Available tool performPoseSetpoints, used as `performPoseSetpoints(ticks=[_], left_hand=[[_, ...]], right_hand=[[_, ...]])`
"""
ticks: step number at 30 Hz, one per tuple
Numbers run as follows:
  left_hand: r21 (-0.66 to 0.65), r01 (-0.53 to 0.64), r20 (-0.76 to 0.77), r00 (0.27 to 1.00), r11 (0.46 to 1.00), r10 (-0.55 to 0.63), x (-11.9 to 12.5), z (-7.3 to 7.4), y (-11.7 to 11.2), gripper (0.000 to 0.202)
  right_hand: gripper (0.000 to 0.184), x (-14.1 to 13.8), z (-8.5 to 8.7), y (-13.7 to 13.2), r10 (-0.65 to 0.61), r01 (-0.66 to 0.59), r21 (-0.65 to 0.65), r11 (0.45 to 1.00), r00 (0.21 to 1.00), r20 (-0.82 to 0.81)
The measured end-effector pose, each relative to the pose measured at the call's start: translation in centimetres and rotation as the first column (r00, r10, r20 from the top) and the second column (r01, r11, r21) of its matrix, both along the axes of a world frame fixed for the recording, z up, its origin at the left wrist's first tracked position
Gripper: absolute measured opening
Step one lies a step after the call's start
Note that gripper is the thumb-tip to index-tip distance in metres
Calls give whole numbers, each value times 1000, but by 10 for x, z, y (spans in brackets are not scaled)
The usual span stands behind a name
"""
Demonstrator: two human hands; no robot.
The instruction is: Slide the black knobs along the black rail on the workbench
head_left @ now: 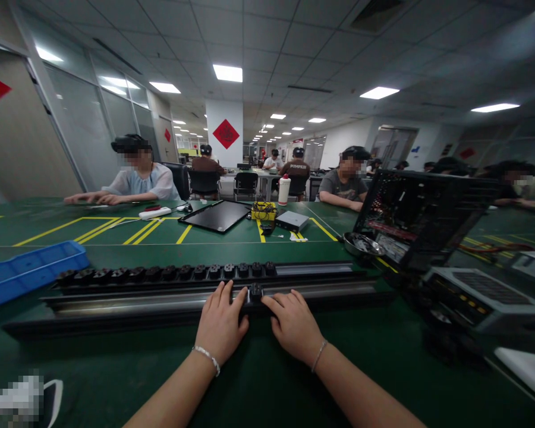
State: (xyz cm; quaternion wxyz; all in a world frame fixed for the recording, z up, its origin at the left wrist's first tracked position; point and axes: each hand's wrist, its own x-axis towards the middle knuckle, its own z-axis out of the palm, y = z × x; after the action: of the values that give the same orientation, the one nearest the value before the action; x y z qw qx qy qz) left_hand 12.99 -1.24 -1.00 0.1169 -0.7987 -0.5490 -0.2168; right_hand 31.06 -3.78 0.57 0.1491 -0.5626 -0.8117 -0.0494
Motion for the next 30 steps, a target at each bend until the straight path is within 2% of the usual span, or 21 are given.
performPoseSetpoints(ticks=[26, 30], left_hand=[[-3, 20, -7, 1000, 1000, -20, -3, -2, 1, 59], [-7, 23, -5, 1000, 1000, -23, -2, 0, -1, 55]], right_hand=[[45, 4, -6, 2, 29, -27, 40, 999, 998, -49], [43, 4, -5, 2, 29, -27, 31, 999, 998, -52]])
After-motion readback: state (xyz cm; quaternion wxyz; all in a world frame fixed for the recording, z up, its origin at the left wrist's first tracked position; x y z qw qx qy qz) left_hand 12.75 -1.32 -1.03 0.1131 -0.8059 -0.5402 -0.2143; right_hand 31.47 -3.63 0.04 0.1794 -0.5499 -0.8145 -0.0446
